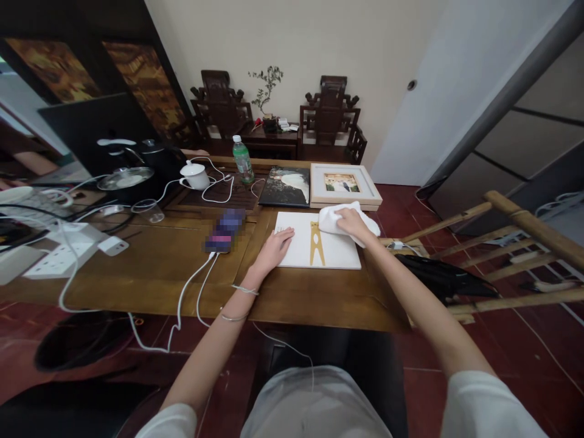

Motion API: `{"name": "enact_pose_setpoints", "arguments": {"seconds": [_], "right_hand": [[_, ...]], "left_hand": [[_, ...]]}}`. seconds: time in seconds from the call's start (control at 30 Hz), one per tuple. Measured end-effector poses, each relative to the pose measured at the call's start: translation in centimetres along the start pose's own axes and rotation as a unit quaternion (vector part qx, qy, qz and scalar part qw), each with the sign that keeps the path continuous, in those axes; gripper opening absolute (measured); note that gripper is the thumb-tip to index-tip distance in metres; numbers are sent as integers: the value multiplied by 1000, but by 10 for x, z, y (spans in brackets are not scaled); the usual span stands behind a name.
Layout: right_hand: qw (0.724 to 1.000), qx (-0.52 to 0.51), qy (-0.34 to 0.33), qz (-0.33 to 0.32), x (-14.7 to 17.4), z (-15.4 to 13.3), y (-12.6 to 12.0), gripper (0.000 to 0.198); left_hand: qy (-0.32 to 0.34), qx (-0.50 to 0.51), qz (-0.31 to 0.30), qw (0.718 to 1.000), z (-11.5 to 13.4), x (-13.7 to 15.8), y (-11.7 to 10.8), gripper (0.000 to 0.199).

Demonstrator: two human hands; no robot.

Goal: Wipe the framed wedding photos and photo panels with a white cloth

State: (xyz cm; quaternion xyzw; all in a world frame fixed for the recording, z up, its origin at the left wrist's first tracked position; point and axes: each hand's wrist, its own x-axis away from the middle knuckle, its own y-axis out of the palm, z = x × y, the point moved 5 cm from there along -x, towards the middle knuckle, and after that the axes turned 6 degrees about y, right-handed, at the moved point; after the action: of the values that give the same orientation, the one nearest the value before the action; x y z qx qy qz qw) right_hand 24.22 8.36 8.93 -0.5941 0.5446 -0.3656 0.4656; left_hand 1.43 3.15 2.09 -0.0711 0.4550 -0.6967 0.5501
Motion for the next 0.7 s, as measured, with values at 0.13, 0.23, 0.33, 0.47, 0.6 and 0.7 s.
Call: {"name": "enact_pose_setpoints", "arguments": {"seconds": [0.13, 0.23, 0.33, 0.47, 0.6, 0.7], "right_hand": [[1000, -2, 13, 22, -18, 1, 4, 40], [1000, -2, 7, 26, 0, 1, 6, 36], [1000, -9, -26, 15, 37, -2, 6, 28], [997, -25, -76, -17, 97, -9, 4, 16], [989, -70, -115, -58, 135, -16, 1, 15], [988, -89, -109, -68, 131, -13, -1, 13]], "left_hand": [[-1, 0, -1, 1000, 0, 0, -1, 31], [3, -1, -1, 1000, 0, 0, 0, 31], [6, -3, -3, 1000, -1, 0, 1, 32], [4, -6, -3, 1000, -2, 0, 2, 32], [5, -6, -3, 1000, -2, 0, 3, 32], [4, -6, -4, 1000, -1, 0, 2, 32]]}}
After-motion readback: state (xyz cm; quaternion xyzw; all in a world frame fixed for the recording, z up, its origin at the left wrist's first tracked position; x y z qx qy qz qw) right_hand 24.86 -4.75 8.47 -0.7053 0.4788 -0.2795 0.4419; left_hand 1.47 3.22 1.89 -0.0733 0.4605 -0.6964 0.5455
